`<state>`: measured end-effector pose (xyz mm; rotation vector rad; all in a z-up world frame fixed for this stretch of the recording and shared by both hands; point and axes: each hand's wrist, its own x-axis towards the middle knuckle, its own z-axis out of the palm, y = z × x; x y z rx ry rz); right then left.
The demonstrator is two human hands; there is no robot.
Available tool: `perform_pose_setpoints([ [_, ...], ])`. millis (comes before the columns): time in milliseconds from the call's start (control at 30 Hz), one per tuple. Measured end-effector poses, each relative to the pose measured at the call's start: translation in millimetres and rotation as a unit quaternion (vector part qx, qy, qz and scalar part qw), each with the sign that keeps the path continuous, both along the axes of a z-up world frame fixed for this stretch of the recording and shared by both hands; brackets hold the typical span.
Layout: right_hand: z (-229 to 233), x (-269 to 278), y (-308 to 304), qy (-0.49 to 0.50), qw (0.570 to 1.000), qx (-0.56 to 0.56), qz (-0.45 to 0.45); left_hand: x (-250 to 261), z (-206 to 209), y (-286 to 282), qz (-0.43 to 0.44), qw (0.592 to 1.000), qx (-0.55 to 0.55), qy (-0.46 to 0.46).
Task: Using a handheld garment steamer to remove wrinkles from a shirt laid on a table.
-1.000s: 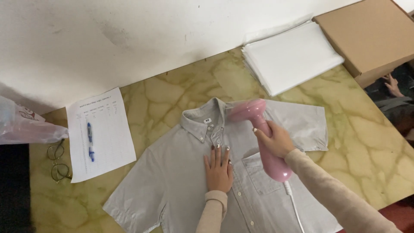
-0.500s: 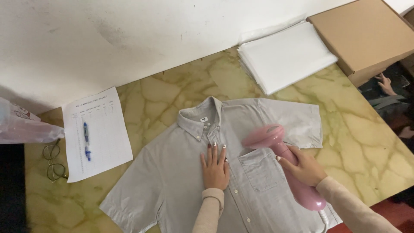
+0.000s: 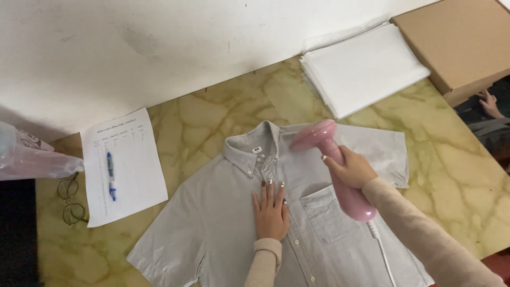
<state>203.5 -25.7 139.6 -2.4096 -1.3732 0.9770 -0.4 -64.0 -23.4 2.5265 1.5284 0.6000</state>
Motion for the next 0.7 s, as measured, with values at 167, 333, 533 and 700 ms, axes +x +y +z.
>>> perform_pose_setpoints([
  [167,-2,-6,12,0.011,1.000,0.013,-0.004,0,2,0,0.000,1.000,0.009,-0.003],
  [333,-3,-12,-16,0.010,0.998,0.056,0.013,-2,0,1,0.002,1.000,0.017,0.012],
  [533,-1,-24,-68,0.018,0.998,-0.015,0.059,-13,6,-12,-0.035,0.974,-0.103,-0.198],
  [700,2,-32,-92,0.022,0.995,-0.053,0.080,-22,7,-60,-0.061,0.990,-0.126,0.028],
])
